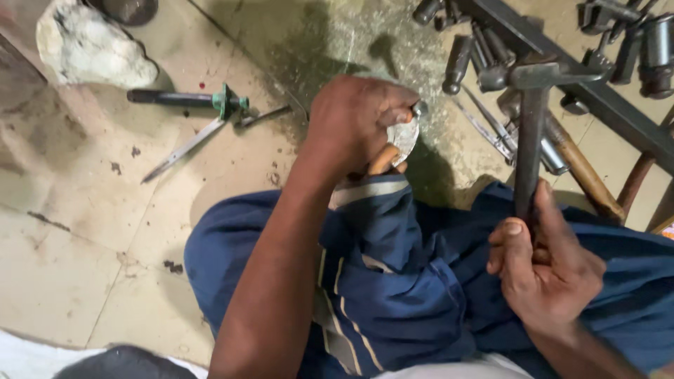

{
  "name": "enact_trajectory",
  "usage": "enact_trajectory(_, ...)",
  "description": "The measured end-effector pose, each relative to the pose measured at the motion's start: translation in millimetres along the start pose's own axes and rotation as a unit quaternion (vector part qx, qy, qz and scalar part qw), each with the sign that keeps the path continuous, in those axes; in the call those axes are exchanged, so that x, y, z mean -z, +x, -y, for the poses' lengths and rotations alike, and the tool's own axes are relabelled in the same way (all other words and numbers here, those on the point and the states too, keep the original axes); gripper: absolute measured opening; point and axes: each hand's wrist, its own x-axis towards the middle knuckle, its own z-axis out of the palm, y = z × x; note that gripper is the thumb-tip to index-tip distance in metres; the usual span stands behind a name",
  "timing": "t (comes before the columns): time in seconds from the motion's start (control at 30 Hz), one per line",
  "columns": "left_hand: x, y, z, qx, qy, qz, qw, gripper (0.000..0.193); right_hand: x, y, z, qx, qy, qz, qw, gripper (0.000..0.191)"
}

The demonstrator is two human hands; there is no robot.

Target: The person sits on the workshop floor and hammers a small light-colored metal piece on a small anvil, repositioning it between strikes. They then hold the piece with tongs while working its edge, reach into a pile of metal parts, and resume hammering the piece on the anvil.

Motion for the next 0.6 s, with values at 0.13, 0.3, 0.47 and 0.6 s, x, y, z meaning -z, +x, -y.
enact_trajectory(0.13, 1.6, 1.6, 1.7, -0.007, 0.019, 0.024, 1.0, 0.024, -2.0, -6.6, -2.1, 0.008, -0.016, 0.048, 0.999, 0.043)
enact_trajectory(0.3, 3.4, -0.4, 1.0, -0.021, 0.018, 0.045, 0.999, 0.023, -7.9, -13.9, -7.3, -0.027, -0.034, 0.023, 0.999, 0.043)
enact_trajectory(0.47, 10.6, -3.5, 9.0, 0.004, -0.197, -0.074, 0.978, 0.008, -7.9, -13.7, -21.3, -0.069, 0.017, 0.009, 0.997, 0.047)
enact_trajectory(0.6, 22.6, -5.3, 28.3, 0.117, -0.287, -0.101, 0.945, 0.012, -1.5, -11.6, -22.5, -0.108, 0.015, 0.006, 0.994, 0.05)
